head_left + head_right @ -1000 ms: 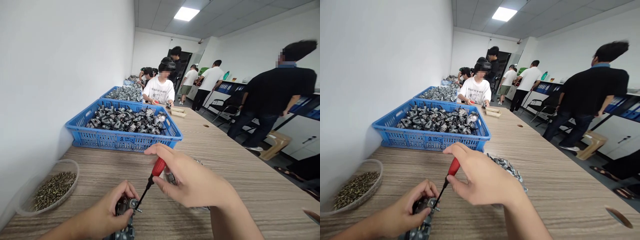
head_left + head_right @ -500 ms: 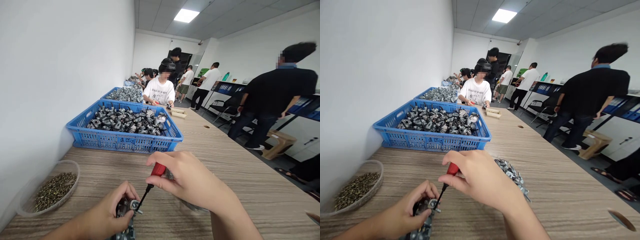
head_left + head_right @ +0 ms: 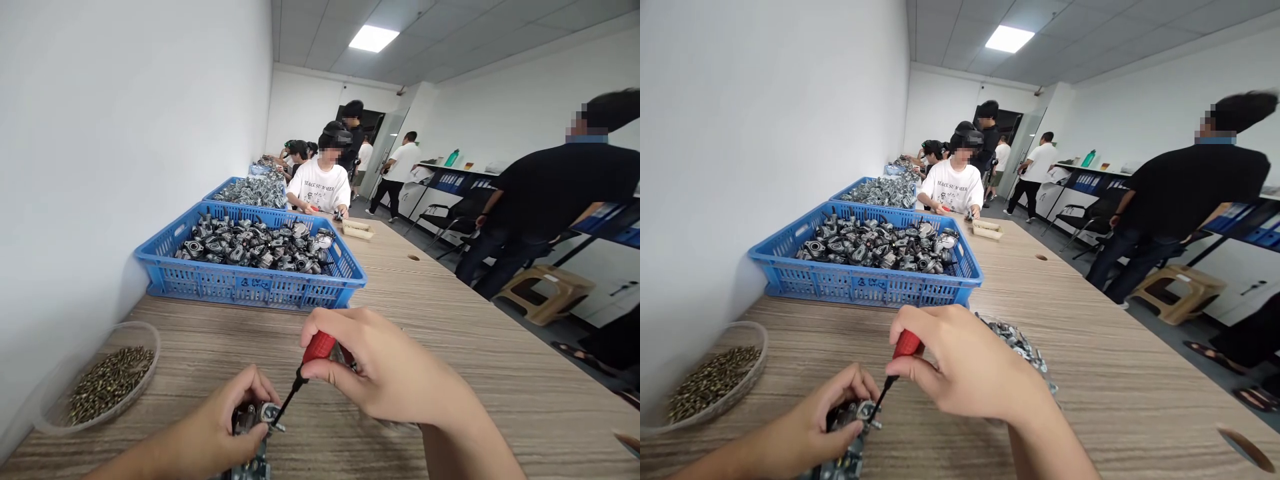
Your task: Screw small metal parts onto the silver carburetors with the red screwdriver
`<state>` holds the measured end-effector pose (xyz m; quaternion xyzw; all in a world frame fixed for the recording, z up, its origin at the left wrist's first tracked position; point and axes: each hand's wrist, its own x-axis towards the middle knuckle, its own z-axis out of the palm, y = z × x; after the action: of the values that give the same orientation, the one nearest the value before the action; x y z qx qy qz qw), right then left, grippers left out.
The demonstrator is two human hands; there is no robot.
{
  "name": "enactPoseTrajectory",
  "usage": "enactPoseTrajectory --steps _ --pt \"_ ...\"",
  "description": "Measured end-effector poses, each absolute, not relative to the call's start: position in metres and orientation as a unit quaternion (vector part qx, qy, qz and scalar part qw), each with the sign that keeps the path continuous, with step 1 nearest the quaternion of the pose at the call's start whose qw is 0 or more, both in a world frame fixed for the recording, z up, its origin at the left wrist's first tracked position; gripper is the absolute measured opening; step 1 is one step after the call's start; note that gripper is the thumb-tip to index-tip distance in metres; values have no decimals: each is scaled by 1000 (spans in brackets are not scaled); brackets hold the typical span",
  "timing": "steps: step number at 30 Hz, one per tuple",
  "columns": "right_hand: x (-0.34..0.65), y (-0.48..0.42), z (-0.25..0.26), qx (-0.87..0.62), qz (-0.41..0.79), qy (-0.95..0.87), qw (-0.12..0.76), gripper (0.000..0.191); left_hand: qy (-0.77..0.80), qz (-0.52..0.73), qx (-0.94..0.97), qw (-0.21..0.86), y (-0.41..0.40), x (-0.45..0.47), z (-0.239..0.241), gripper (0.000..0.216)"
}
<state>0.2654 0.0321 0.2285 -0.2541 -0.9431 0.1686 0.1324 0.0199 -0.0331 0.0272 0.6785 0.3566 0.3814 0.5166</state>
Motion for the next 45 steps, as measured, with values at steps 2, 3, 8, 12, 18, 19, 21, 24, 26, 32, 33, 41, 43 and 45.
enactPoseTrajectory --steps 2,3,8,12,18,19,21,24,26,32,33,41,43,45 --pt "265 33 227 -252 171 -942 139 14 365 374 672 525 -34 20 27 26" --pt "264 33 227 -250 174 -942 143 15 368 369 669 529 -34 20 28 28" --pt "263 33 225 -239 188 -939 159 20 380 352 665 539 -35 22 34 24" --pt "262 31 225 -244 177 -940 158 21 383 359 658 539 -35 22 36 24" --pt "262 27 229 -290 135 -940 119 16 384 352 642 563 -32 19 34 22" --pt "262 27 229 -291 134 -940 116 14 378 352 638 570 -31 19 33 23" --pt "262 27 230 -288 139 -941 111 11 369 354 635 580 -28 19 29 27" --pt "264 30 230 -275 150 -943 112 10 361 363 633 581 -26 20 24 30" --pt "268 33 231 -258 158 -945 124 10 357 372 630 581 -26 21 22 31" --pt "277 42 232 -245 156 -938 189 9 360 388 615 585 -29 25 21 34" --pt "277 43 231 -246 156 -938 190 9 360 391 610 588 -28 26 21 35" --pt "266 50 224 -253 163 -939 167 9 352 422 554 625 -27 29 13 44" --pt "265 50 224 -251 165 -940 163 9 355 423 549 627 -27 30 13 43" --pt "265 50 224 -249 165 -940 163 9 360 423 544 629 -28 30 15 43"
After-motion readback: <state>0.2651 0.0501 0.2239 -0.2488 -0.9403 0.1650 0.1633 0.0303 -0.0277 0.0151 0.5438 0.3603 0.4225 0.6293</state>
